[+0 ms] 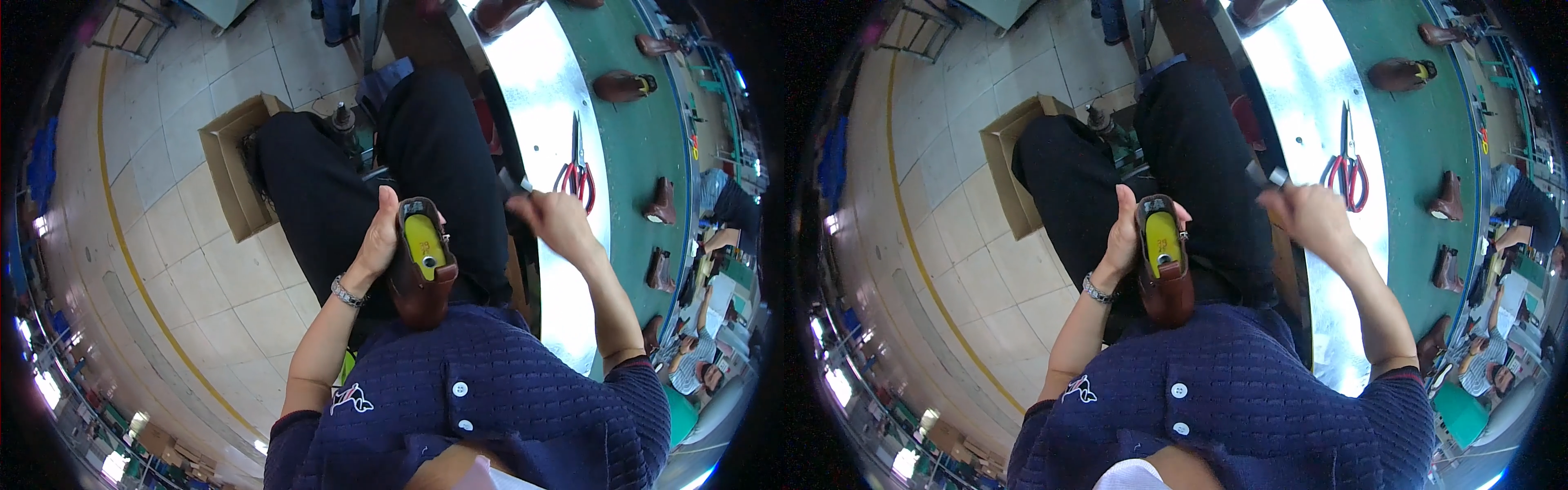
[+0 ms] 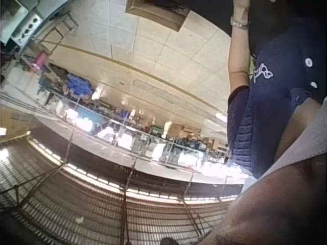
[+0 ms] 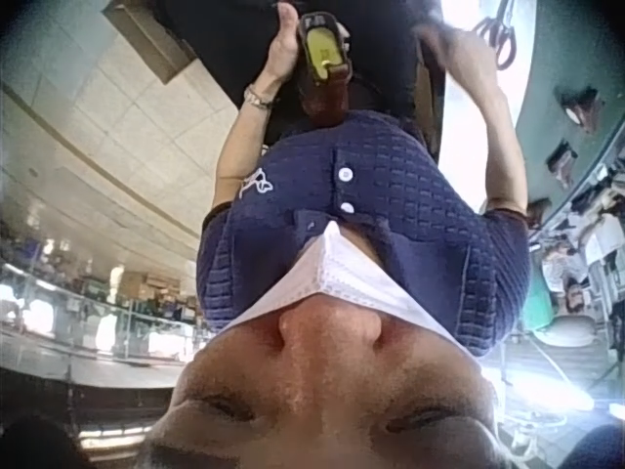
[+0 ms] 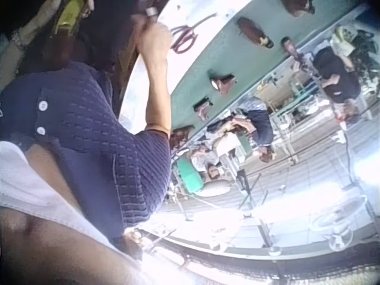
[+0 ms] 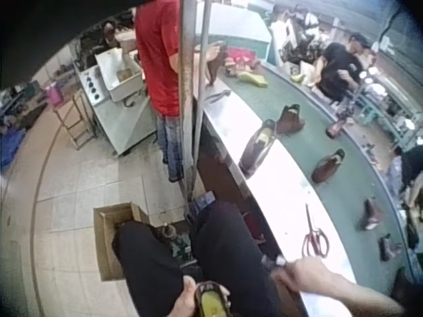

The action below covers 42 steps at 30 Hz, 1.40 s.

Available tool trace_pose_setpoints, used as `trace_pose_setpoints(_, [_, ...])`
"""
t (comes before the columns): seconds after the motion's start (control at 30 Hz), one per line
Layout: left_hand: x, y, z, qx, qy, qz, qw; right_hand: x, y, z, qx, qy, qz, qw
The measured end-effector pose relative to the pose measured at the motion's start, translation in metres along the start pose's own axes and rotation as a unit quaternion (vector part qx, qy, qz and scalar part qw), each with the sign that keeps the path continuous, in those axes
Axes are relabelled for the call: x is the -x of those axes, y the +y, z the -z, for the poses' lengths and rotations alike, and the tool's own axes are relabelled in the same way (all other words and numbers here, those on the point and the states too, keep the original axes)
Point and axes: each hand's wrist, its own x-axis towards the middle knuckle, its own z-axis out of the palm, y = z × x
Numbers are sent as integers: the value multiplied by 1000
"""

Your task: Assembling and trimming shoe components on a last using pliers and scissors at a factory workstation.

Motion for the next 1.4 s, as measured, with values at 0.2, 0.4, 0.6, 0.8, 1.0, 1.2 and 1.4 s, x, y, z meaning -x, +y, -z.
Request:
trace_pose_setpoints(0.2, [-12, 13, -20, 101, 45, 31, 993, -32, 86, -34, 60, 178, -179, 966])
trace_pose_setpoints(0.4, [-32, 79, -29, 293, -156, -73, 940, -24, 8, -4, -227, 196, 315, 900])
trace_pose_setpoints(0.6, [-61, 186, -71, 58, -50, -124, 989, -4, -22, -3, -451, 209, 334, 801])
trace_pose_setpoints(0.8, [-79, 238, -111, -101, 21, -361, 927, 50, 47, -27, -679, 240, 53, 691])
trace_pose_setpoints(1.0, [-117, 233, -149, -98, -81, -386, 914, 60, 141, -29, -607, 494, -220, 583])
trace_pose_setpoints(1.2, [-133, 234, -176, -121, -147, -411, 892, 45, 263, -62, -345, 581, -412, 611])
trace_pose_setpoints(1.4, [-133, 242, -176, -164, -150, -449, 866, -22, 276, -7, -173, 598, -279, 731])
